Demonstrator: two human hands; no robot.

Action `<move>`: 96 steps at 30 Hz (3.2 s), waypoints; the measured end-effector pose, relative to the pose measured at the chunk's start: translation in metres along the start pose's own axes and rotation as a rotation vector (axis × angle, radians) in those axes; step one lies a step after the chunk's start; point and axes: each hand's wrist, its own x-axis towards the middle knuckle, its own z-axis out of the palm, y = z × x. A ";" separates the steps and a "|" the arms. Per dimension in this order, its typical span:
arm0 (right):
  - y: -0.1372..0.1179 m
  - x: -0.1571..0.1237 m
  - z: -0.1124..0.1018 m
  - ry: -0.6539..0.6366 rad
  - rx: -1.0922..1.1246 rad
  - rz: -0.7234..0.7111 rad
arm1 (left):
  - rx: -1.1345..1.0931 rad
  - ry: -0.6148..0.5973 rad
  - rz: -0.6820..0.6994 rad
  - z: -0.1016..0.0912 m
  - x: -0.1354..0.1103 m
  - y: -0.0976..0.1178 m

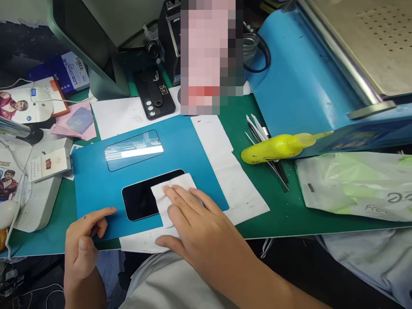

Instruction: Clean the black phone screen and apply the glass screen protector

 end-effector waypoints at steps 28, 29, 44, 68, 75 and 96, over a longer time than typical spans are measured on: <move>-0.023 0.021 0.007 -0.070 0.025 -0.064 | 0.012 -0.055 -0.008 0.002 -0.001 0.001; -0.022 0.025 0.008 -0.068 0.011 -0.066 | 0.025 -0.055 -0.006 0.002 -0.001 0.002; -0.026 0.027 0.010 -0.031 -0.016 -0.085 | 0.078 -0.049 -0.018 0.001 -0.001 0.002; -0.048 0.021 0.021 0.029 0.067 -0.134 | 0.027 0.032 -0.002 0.004 -0.001 0.001; -0.055 0.031 0.028 0.054 0.001 -0.162 | 0.102 0.057 0.009 0.001 0.001 -0.001; -0.070 0.019 0.037 0.135 0.044 -0.099 | 0.429 -0.154 0.194 0.028 -0.007 0.036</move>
